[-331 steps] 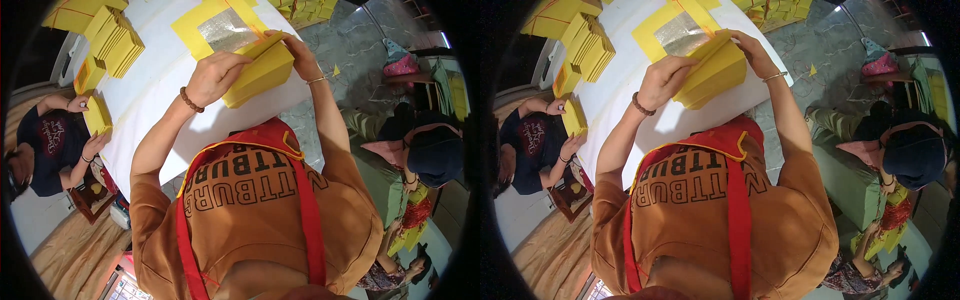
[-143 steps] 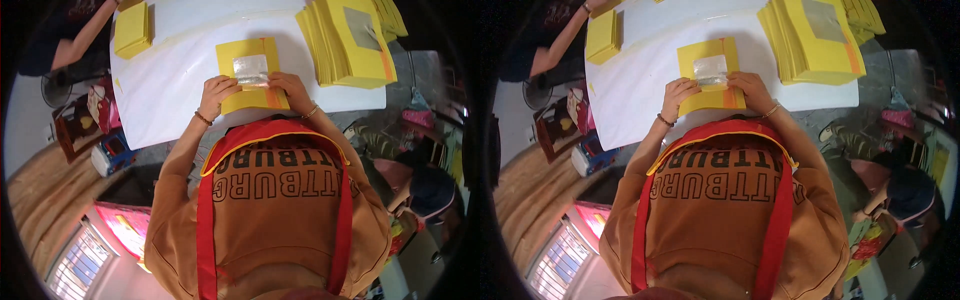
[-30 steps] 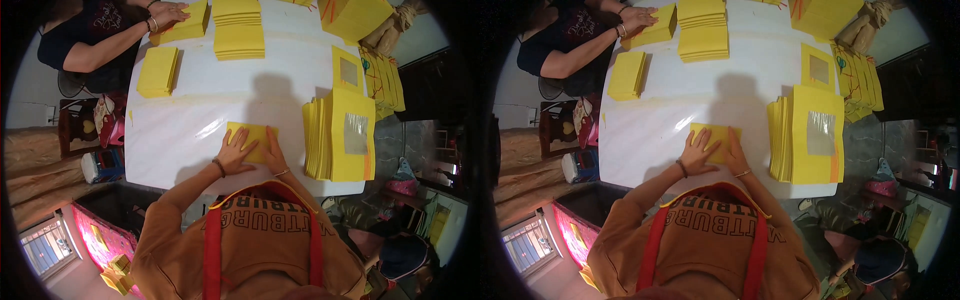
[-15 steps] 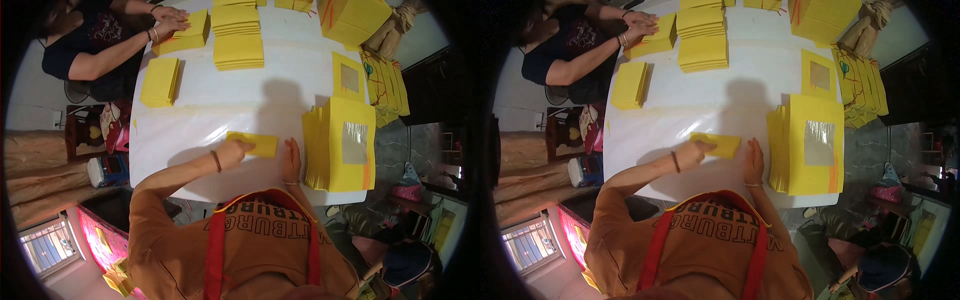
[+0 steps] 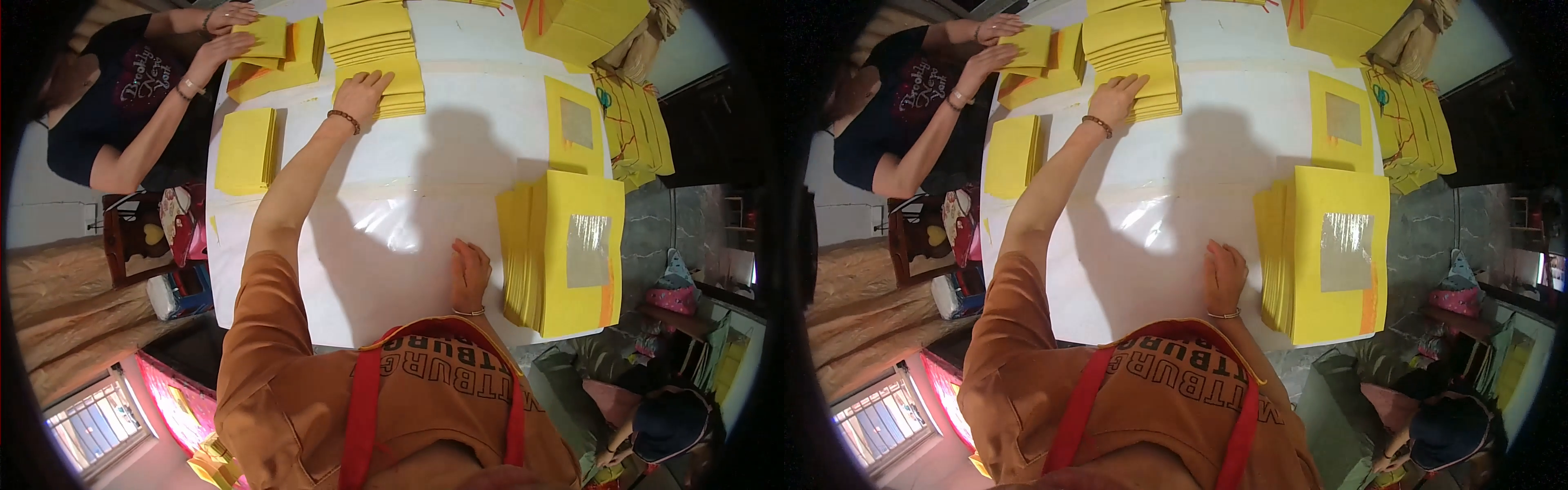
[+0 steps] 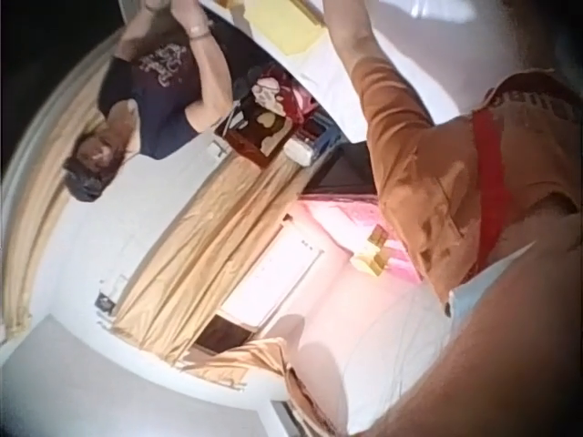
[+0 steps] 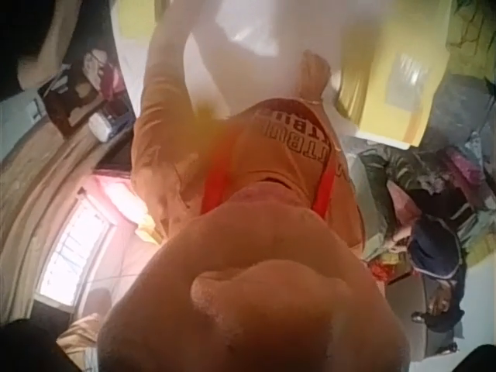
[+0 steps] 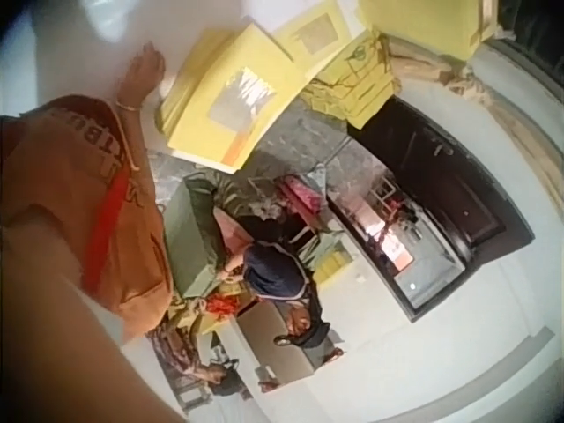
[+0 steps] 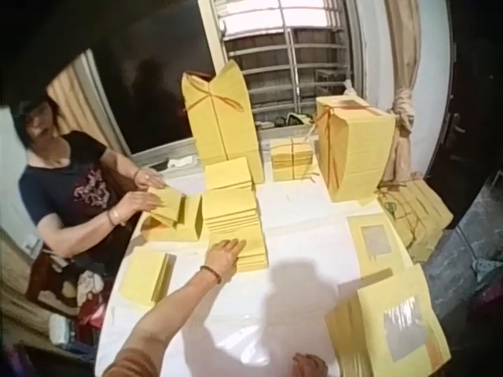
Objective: Folding and stacking yellow joss paper in a workshop.
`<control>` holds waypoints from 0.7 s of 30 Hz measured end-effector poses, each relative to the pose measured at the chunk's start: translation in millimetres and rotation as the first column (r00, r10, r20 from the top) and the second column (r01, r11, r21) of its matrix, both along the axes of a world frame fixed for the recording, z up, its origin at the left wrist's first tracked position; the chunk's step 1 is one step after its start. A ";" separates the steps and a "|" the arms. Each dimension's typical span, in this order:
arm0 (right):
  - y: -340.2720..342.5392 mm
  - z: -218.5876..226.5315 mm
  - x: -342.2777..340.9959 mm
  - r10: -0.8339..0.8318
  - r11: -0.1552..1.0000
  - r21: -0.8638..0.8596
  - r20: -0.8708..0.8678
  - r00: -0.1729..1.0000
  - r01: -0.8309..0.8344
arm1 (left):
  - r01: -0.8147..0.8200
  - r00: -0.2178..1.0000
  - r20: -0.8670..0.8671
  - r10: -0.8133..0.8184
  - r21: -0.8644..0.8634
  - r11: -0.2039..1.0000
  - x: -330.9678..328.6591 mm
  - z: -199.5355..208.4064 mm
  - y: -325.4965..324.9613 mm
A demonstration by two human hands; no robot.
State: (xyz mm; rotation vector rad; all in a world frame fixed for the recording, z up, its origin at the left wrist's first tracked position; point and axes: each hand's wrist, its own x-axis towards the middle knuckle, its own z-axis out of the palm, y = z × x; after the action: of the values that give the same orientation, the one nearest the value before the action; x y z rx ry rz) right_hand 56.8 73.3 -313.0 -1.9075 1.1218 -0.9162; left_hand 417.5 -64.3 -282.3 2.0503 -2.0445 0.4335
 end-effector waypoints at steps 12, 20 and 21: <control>-43.2 -5.6 94.9 0.085 0.992 0.093 0.043 0.996 -0.088 | 0.050 0.999 0.000 -0.051 0.174 0.984 0.8 9.1 15.1; -163.3 -20.2 217.0 -0.023 0.847 -0.532 -0.023 0.999 0.007 | 0.237 0.963 0.094 -0.252 0.142 0.961 14.4 0.5 9.1; -170.1 -43.1 230.2 0.079 0.932 -0.349 -0.066 0.995 -0.097 | 0.281 0.949 0.119 -0.291 0.094 0.955 23.0 -8.7 11.8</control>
State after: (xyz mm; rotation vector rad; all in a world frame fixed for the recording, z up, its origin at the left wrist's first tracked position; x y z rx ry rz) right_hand 287.0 -96.8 -356.1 -2.2620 0.9371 -1.0805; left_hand 440.4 -52.6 -291.0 1.7638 -2.4246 0.4532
